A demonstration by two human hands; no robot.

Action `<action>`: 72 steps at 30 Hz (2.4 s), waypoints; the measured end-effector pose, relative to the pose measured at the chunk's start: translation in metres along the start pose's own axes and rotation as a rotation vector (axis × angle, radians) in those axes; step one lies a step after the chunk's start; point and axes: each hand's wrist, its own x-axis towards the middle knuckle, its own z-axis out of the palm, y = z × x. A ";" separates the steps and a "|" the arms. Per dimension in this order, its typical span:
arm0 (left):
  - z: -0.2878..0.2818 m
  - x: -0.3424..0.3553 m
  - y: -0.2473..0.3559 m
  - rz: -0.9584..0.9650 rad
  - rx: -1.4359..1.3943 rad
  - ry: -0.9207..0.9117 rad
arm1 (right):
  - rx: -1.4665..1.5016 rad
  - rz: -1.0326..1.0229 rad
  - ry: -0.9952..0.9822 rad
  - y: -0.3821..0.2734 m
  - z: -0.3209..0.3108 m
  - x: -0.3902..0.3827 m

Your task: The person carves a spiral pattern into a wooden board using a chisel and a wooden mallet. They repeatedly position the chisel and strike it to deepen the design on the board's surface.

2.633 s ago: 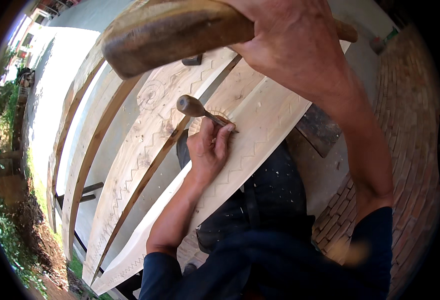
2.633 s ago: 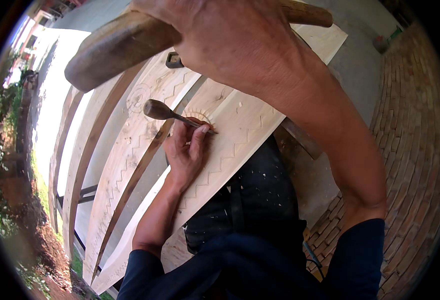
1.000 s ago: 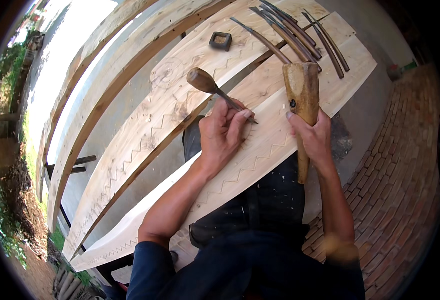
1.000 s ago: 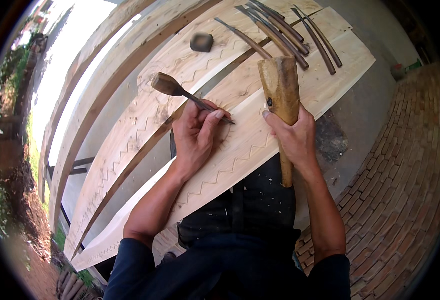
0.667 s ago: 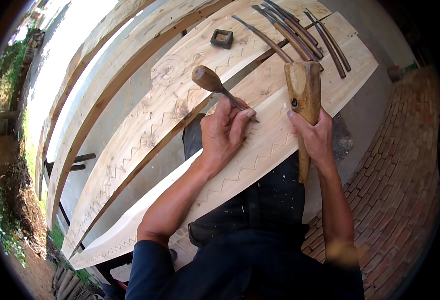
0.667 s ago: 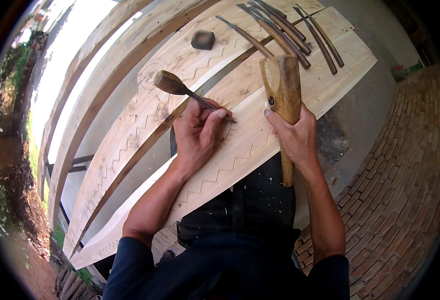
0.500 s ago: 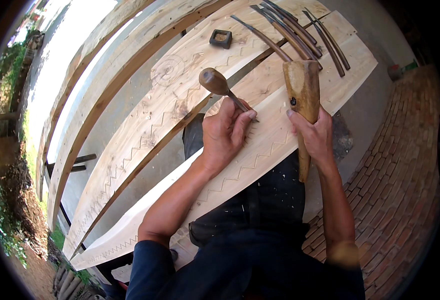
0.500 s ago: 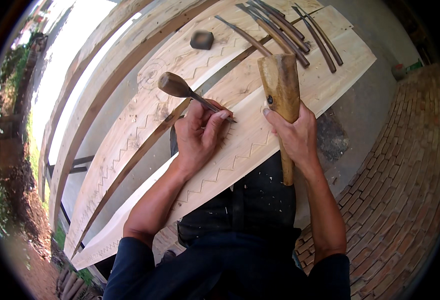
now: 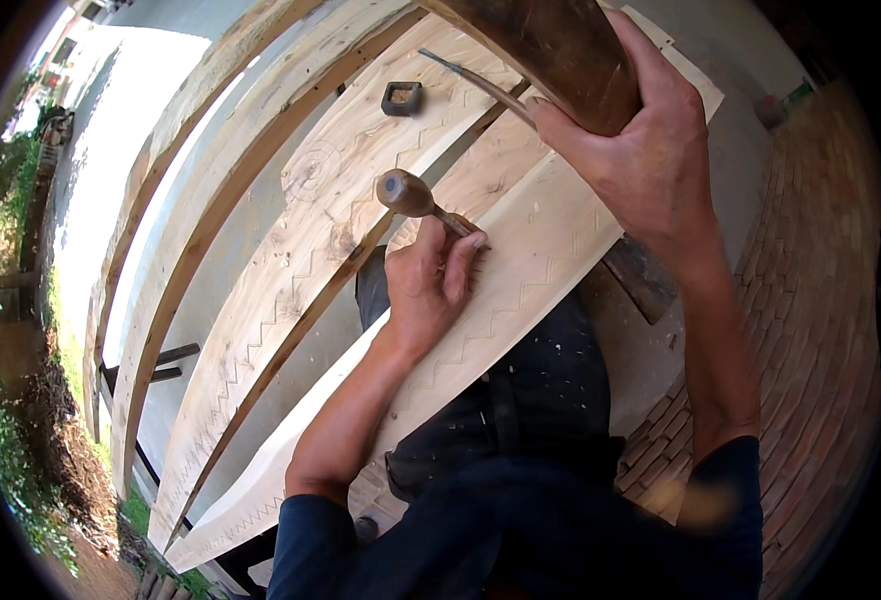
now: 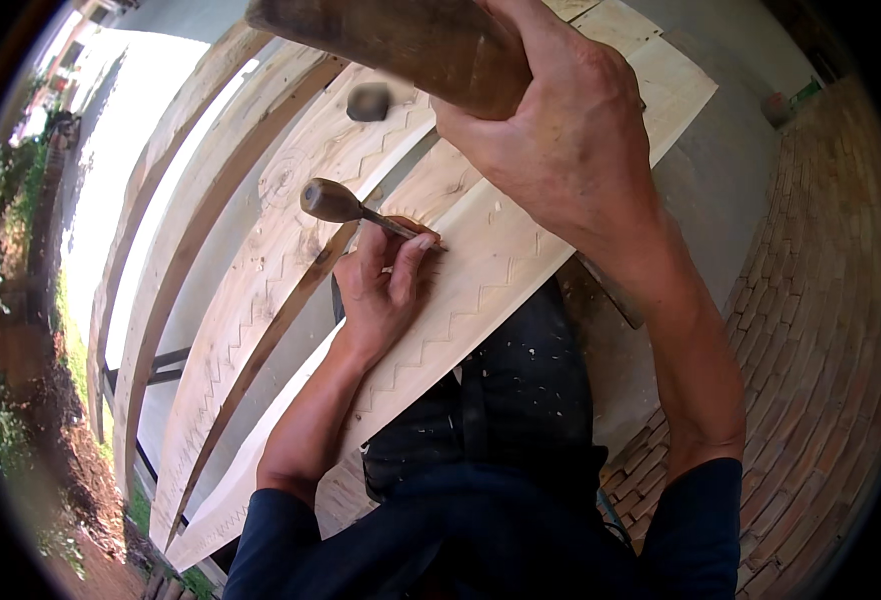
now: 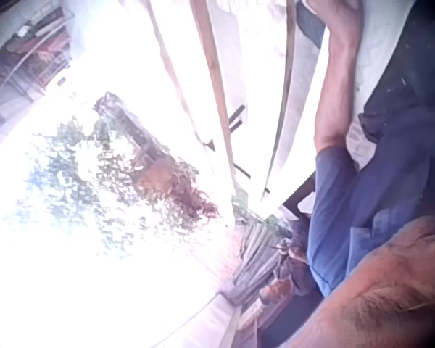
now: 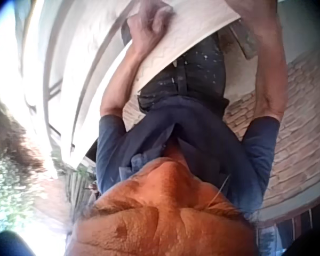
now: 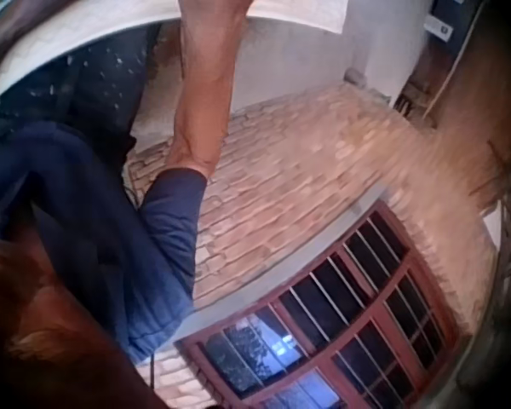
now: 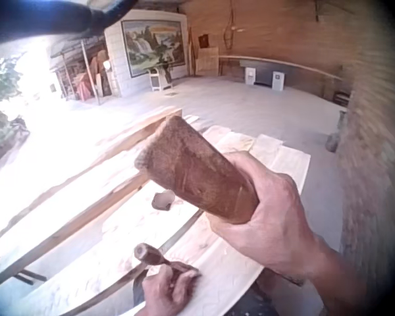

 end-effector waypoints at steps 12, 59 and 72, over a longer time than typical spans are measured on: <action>0.003 0.002 0.008 0.006 0.008 -0.014 | -0.025 -0.488 -0.113 -0.019 -0.011 0.056; -0.006 0.000 -0.008 -0.307 -0.339 -0.008 | 0.507 0.807 -0.277 0.059 0.044 -0.119; -0.006 -0.001 -0.011 -0.273 -0.247 -0.051 | 0.489 0.814 -0.297 0.059 0.043 -0.117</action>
